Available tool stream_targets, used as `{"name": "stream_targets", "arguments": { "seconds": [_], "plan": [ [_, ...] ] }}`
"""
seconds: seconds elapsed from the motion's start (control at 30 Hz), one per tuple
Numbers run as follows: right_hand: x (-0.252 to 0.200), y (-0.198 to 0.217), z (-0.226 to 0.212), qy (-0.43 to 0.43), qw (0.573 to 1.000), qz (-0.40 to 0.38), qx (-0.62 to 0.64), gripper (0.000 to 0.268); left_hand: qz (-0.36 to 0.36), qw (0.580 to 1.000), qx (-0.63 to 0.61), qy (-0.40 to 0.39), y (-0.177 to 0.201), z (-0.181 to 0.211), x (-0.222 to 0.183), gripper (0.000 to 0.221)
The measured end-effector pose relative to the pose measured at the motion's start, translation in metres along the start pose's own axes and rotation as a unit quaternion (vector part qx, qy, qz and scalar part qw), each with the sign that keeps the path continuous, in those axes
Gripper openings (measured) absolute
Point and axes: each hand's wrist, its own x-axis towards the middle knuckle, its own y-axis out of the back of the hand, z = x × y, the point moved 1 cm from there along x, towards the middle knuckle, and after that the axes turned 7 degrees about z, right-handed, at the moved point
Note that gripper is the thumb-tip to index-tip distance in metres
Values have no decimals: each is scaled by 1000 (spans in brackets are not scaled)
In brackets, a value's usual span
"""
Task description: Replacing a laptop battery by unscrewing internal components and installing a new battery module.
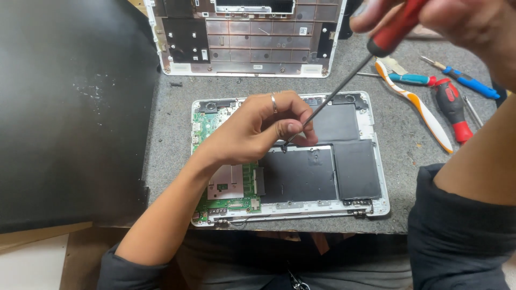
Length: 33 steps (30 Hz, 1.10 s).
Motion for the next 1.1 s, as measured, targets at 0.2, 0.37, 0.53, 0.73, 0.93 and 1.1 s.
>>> {"name": "stream_targets", "arguments": {
  "seconds": [0.2, 0.37, 0.53, 0.73, 0.93, 1.1],
  "plan": [
    [-30, -97, -2, 9, 1000, 4, -10, 36, 18, 999, 43, -17, 3, 14, -2, 15],
    [-49, -98, 2, 18, 999, 7, -25, 36, 36, 993, 105, -32, 3, 16, 0, 13],
    [-61, -99, 7, 24, 999, 7, -34, 35, 30, 987, 147, -50, -1, 9, 2, 16],
    [-69, -99, 10, 32, 998, 16, -42, 35, 26, 985, 162, -51, 0, 13, 2, 16],
    [-75, -95, 0, 42, 998, 24, -49, 34, 2, 983, 180, -40, 4, 14, 1, 14],
    [-76, -92, -1, 51, 997, 28, -56, 34, 0, 982, 187, -39, 5, 11, 2, 14]
  ]
}}
